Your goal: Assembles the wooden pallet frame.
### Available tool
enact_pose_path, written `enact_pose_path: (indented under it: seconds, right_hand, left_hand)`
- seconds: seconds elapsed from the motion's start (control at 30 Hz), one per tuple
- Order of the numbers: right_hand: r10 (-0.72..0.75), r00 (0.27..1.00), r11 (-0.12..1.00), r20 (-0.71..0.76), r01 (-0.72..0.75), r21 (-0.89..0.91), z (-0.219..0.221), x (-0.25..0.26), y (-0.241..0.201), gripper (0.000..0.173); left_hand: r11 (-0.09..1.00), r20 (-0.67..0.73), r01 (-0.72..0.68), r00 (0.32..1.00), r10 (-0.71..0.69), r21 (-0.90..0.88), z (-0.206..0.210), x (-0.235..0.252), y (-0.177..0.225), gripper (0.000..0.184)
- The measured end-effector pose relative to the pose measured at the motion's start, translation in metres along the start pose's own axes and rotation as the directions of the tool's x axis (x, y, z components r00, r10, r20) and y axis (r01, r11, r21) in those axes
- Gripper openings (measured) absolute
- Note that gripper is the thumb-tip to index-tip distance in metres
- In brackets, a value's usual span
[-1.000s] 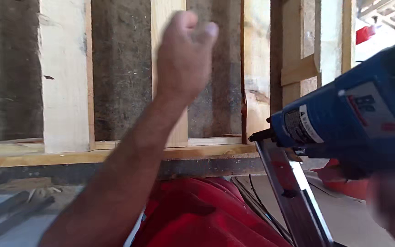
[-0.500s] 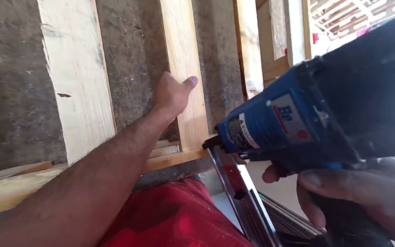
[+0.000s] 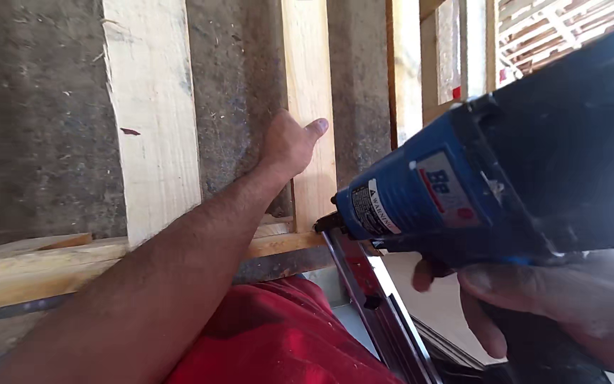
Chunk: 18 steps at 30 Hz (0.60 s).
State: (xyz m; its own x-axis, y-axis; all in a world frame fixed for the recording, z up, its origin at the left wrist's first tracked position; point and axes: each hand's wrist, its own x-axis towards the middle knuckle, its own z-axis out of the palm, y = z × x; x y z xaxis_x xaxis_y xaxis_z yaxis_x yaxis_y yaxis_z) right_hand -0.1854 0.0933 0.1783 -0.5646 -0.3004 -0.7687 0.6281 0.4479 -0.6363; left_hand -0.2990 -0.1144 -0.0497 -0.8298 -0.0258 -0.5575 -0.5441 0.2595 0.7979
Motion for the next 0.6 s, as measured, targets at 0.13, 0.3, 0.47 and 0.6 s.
enact_pose_path:
  seconds: [0.13, 0.3, 0.47, 0.6]
  right_hand:
    - [-0.009, 1.000, 1.000, 0.006, 0.009, -0.022, 0.005, 0.004, -0.006, 0.017]
    - [0.066, 0.996, 0.996, -0.058, -0.070, -0.059, 0.025, 0.005, -0.017, 0.016]
    - [0.100, 0.980, 0.993, -0.174, -0.109, -0.038, 0.056, 0.004, -0.030, 0.015]
    - [0.007, 0.984, 0.996, -0.176, 0.008, 0.085, 0.102, -0.002, -0.035, 0.019]
  left_hand:
    - [1.000, 0.040, -0.006, 0.999, 0.007, -0.010, -0.005, 0.001, -0.003, 0.069]
    - [0.990, 0.059, -0.041, 0.998, 0.034, 0.137, -0.043, -0.024, 0.014, 0.063]
    - [0.927, -0.294, -0.195, 0.910, 0.293, 0.320, -0.150, -0.053, 0.016, 0.065]
    - [0.956, -0.351, -0.011, 0.929, 0.118, 0.292, -0.201, -0.041, -0.030, 0.090]
